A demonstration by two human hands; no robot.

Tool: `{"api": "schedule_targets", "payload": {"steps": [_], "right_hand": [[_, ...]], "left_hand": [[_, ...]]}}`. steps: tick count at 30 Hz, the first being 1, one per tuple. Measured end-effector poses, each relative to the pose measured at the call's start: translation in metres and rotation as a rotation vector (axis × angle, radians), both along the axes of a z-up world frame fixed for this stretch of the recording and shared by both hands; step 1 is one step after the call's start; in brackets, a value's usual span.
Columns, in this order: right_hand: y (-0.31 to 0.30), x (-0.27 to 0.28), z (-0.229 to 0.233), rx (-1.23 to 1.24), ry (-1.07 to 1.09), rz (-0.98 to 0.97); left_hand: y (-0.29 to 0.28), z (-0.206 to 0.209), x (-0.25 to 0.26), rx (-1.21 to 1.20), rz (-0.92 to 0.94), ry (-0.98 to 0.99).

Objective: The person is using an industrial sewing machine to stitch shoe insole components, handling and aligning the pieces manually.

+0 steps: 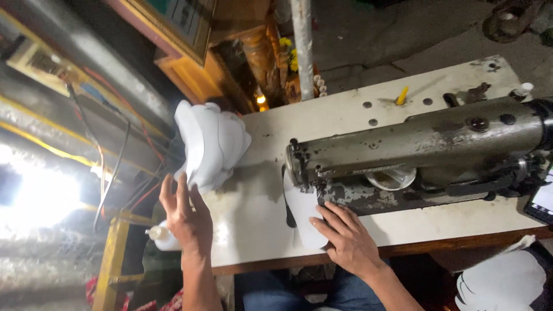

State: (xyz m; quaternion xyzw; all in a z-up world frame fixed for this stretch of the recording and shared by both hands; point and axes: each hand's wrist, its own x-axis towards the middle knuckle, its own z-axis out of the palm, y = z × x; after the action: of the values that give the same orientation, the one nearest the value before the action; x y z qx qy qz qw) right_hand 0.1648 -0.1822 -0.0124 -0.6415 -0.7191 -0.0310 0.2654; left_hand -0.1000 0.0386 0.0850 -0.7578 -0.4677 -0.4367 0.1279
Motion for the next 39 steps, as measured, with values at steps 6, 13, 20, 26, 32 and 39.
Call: {"api": "schedule_targets", "payload": {"steps": [6, 13, 20, 26, 32, 39], "right_hand": [[0.002, 0.002, -0.005, -0.043, -0.002, -0.003], [0.002, 0.001, -0.004, -0.089, 0.056, 0.001], [0.008, -0.005, 0.002, 0.091, 0.046, -0.081], [0.011, -0.009, 0.021, 0.072, 0.06, -0.046], [0.011, -0.011, 0.026, 0.003, 0.086, -0.027], [0.012, -0.012, 0.018, 0.025, 0.09, -0.043]], "left_hand": [[-0.056, -0.055, 0.029, 0.013, -0.129, -0.096], [-0.082, -0.083, 0.051, -0.344, -0.499, 0.105], [-0.085, -0.083, 0.066, -0.502, -0.534, 0.002], [-0.082, -0.088, 0.063, -0.492, -0.526, 0.112], [-0.083, -0.086, 0.06, -0.518, -0.533, 0.244], [-0.083, -0.088, 0.059, -0.52, -0.55, 0.297]]}}
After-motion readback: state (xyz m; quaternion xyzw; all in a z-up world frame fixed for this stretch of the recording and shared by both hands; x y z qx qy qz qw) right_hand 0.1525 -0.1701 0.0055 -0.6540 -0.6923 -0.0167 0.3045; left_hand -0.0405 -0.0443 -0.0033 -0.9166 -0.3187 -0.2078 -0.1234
